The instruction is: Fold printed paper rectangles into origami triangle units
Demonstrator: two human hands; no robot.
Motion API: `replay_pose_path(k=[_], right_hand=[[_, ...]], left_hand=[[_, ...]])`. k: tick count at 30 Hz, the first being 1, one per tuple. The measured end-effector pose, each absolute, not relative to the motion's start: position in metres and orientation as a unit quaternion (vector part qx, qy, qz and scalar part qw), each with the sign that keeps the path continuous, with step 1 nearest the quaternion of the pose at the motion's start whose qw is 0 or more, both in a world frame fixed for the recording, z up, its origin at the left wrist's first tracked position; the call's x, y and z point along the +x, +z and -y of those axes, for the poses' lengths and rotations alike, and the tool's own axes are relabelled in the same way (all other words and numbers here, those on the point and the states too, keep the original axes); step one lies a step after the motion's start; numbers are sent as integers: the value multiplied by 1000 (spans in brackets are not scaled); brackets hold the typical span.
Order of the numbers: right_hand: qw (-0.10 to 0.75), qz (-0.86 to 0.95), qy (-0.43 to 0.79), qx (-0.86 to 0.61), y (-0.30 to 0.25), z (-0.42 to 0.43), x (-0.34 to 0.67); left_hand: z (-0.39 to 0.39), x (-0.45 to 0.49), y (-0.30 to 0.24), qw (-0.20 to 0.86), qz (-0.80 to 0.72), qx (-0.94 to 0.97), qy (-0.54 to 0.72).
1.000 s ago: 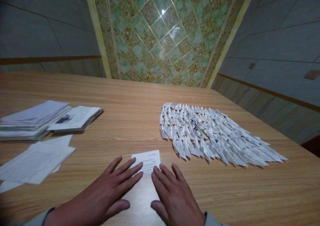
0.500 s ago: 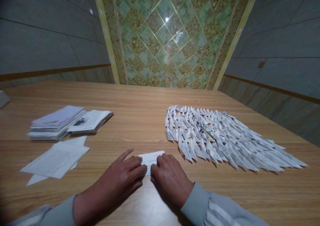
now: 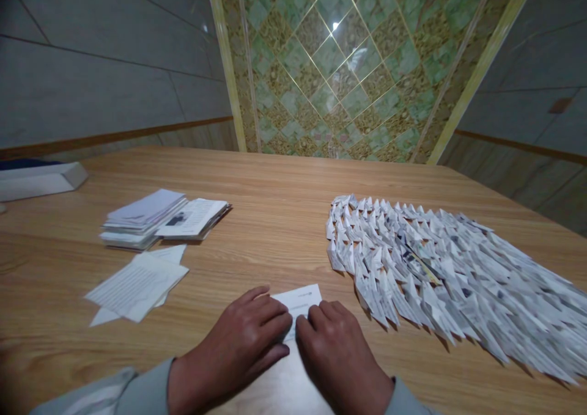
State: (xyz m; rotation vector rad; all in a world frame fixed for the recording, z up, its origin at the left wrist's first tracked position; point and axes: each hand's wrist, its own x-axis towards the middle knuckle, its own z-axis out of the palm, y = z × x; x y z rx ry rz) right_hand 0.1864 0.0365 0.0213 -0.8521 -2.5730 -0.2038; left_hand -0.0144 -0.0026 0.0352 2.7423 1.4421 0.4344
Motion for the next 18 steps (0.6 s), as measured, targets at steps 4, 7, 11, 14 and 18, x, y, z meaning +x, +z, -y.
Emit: replay_pose_path(k=[4,7,11,14,18], right_hand=[[215,925,-36,-312,20,-37,189],[219,921,1,-323,19,-35,186],[241,920,6,-309,20,-36,183],[276,914,5,-296,24,-40,185],[308,916,20,-255,30,-43,194]], left_hand=[[0,-14,31,6,-464,872,157],[-1,-13,24,0,-452,873,184],[0,-12,22,-5,-451,864,226],[3,-15,29,19,-422,873,244],[4,-24,36,72,-391,887,232]])
